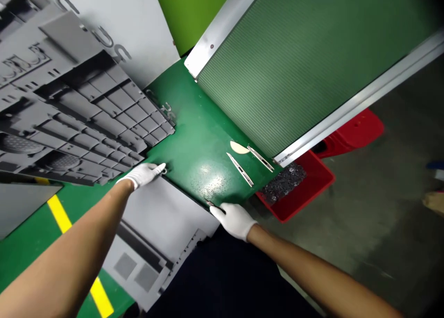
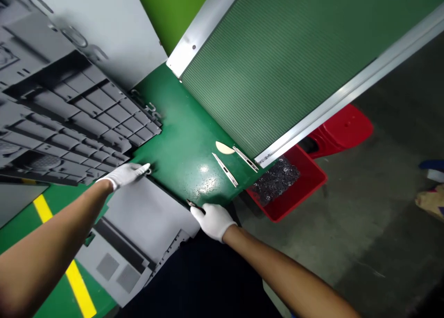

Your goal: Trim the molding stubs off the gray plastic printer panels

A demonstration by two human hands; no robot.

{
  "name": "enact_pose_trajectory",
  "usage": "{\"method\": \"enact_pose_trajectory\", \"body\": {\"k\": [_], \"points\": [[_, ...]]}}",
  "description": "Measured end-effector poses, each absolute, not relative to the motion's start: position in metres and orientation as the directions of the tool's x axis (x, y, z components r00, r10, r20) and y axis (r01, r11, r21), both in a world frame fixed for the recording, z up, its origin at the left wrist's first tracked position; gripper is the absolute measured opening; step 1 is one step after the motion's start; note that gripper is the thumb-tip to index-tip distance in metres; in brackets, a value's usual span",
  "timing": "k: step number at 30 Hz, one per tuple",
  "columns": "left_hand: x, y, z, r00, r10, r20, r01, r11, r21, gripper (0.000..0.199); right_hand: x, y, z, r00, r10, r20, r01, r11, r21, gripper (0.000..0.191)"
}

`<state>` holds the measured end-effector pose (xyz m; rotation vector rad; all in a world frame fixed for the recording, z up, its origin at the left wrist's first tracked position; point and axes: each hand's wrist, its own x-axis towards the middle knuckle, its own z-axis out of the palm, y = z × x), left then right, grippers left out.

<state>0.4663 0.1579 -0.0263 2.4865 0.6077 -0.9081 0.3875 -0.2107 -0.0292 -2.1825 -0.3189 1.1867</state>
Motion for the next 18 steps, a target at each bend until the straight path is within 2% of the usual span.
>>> {"method": "enact_pose_trajectory", "body": {"k": [4,9,18], "points": [[0.453,0.157,-0.025,0.659,0.188,-0.728,0.587,-0.734,0.342,0.065,0.416,-0.140,-0.035,0.521,0.577,-0.629,0.084,-0.768,-0.635,0.071],[0.455,0.128,-0.011,0.629,0.204,-0.750,0.613,-0.724,0.317,0.062,0.431,-0.070,-0.033,0.526,0.585,-0.617,0.134,-0.774,-0.620,0.068],[0.447,0.128,0.000,0.643,0.217,-0.735,0.612,-0.723,0.321,0.057,0.420,-0.076,-0.026,0.619,0.518,-0.590,0.144,-0.814,-0.563,0.067]]}}
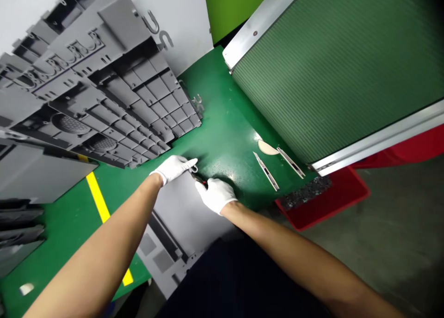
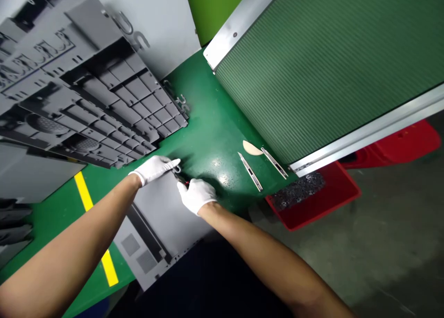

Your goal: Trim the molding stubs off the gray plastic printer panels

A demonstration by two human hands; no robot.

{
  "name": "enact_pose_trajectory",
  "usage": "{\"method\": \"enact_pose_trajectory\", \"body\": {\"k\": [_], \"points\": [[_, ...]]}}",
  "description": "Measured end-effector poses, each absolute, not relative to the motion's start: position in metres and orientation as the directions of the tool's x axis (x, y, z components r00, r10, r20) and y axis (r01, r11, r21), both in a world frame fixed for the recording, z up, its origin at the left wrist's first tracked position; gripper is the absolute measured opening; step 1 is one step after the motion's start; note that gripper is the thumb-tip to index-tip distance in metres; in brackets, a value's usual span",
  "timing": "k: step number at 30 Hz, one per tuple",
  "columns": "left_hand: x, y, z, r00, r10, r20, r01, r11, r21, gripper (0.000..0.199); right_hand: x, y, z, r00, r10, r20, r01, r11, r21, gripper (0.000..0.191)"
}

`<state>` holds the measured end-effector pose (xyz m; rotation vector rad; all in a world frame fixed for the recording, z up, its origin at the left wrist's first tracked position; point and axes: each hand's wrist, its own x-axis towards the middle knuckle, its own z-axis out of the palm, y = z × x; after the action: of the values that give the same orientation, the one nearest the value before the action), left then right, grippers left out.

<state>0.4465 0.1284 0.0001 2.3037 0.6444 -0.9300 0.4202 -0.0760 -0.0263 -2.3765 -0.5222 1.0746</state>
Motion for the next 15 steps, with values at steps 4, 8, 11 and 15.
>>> {"method": "enact_pose_trajectory", "body": {"k": [4,8,11,15], "points": [[0.446,0.123,0.004,0.651,0.222,-0.726,0.603,-0.732,0.317,0.059,0.424,-0.074,-0.026,0.614,0.519,-0.595,0.150,-0.816,-0.558,0.066],[0.446,0.118,0.009,0.658,0.216,-0.722,0.591,-0.742,0.316,0.058,0.431,-0.074,-0.024,0.606,0.548,-0.576,0.178,-0.800,-0.574,0.064],[0.445,0.114,0.009,0.666,0.191,-0.721,0.582,-0.738,0.342,0.055,0.434,-0.074,-0.024,0.585,0.576,-0.571,0.207,-0.787,-0.582,0.064],[0.445,0.109,0.006,0.682,0.134,-0.719,0.586,-0.688,0.428,0.046,0.432,-0.072,-0.026,0.591,0.587,-0.553,0.251,-0.785,-0.566,0.063]]}}
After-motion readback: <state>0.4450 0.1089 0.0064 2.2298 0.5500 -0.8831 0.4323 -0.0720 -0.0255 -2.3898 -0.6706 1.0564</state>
